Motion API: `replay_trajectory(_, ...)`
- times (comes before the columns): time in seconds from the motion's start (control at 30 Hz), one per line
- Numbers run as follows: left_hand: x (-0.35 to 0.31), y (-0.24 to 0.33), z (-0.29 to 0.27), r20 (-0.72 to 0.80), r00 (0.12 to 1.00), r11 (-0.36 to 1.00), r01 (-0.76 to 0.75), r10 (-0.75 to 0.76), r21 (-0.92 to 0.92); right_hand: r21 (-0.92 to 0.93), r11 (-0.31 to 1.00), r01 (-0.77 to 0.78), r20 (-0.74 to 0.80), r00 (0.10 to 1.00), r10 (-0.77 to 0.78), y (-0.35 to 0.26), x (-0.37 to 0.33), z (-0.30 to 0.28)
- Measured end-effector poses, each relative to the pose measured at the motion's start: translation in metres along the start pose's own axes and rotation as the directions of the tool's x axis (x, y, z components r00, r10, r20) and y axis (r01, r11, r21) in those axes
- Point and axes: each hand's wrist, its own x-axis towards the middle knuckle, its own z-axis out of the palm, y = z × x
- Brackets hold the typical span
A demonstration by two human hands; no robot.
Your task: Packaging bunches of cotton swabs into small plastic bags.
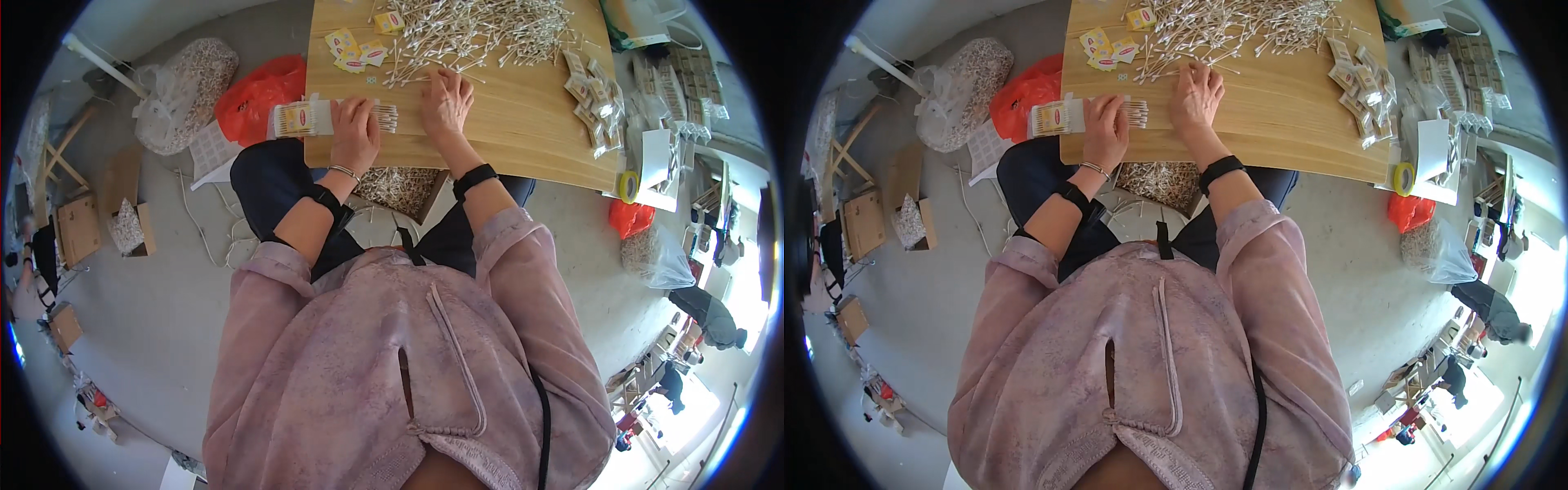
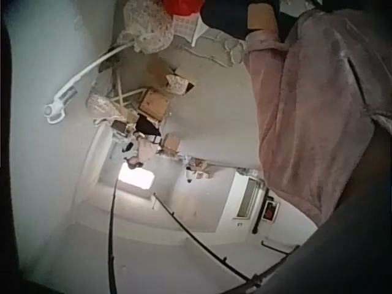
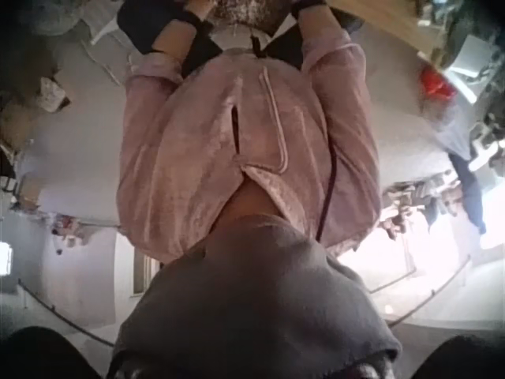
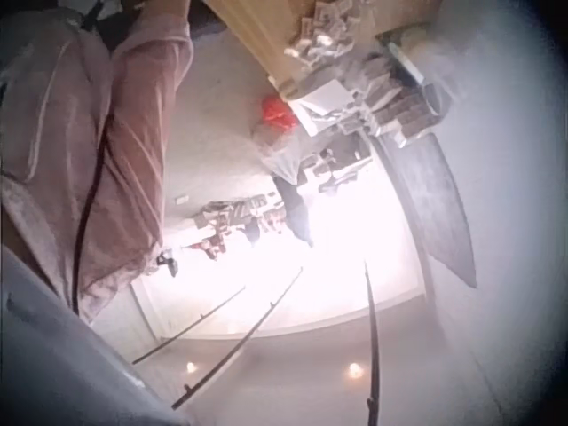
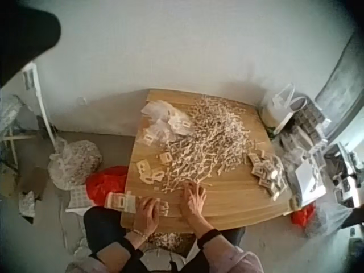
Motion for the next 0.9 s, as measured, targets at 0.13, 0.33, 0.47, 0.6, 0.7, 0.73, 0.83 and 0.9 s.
replay_trajectory(0.13,-0.002,-0.001,0.001,0.026,0.999,0.999,-0.022,0.021,0.034,-0.05,0.997,0.05,0.065,0.997,-0.047,0.005,0.0,-0.003)
replay_trajectory(0.33,-0.001,0.001,0.0,0.027,1.0,1.0,-0.002,0.002,0.027,-0.037,0.988,0.149,0.057,0.987,-0.147,-0.008,-0.01,0.002)
replay_trajectory(0.47,0.0,0.004,-0.001,-0.032,0.994,0.99,0.102,-0.106,-0.094,0.062,0.976,0.209,0.14,0.966,-0.216,-0.027,-0.015,0.008)
replay_trajectory(0.6,0.0,0.002,-0.003,0.003,0.985,0.97,0.168,-0.17,-0.174,0.305,0.945,0.118,-0.018,0.993,-0.118,-0.026,-0.017,0.006)
replay_trajectory(0.7,-0.001,-0.003,-0.005,0.011,0.994,0.983,0.109,-0.109,-0.145,0.502,0.858,-0.106,-0.017,0.991,0.133,-0.021,-0.021,0.002)
replay_trajectory(0.73,-0.001,-0.003,-0.005,0.024,0.995,0.987,0.104,-0.102,-0.125,0.501,0.859,-0.107,-0.017,0.991,0.134,-0.02,-0.023,0.002)
replay_trajectory(0.83,-0.001,-0.002,-0.005,0.032,0.996,0.99,0.085,-0.082,-0.113,0.471,0.882,-0.017,-0.049,0.998,0.045,-0.021,-0.03,0.007)
replay_trajectory(0.9,0.001,0.001,-0.004,0.027,0.997,0.99,0.069,-0.066,-0.125,0.623,0.782,0.012,-0.042,0.999,0.018,-0.022,-0.031,0.016)
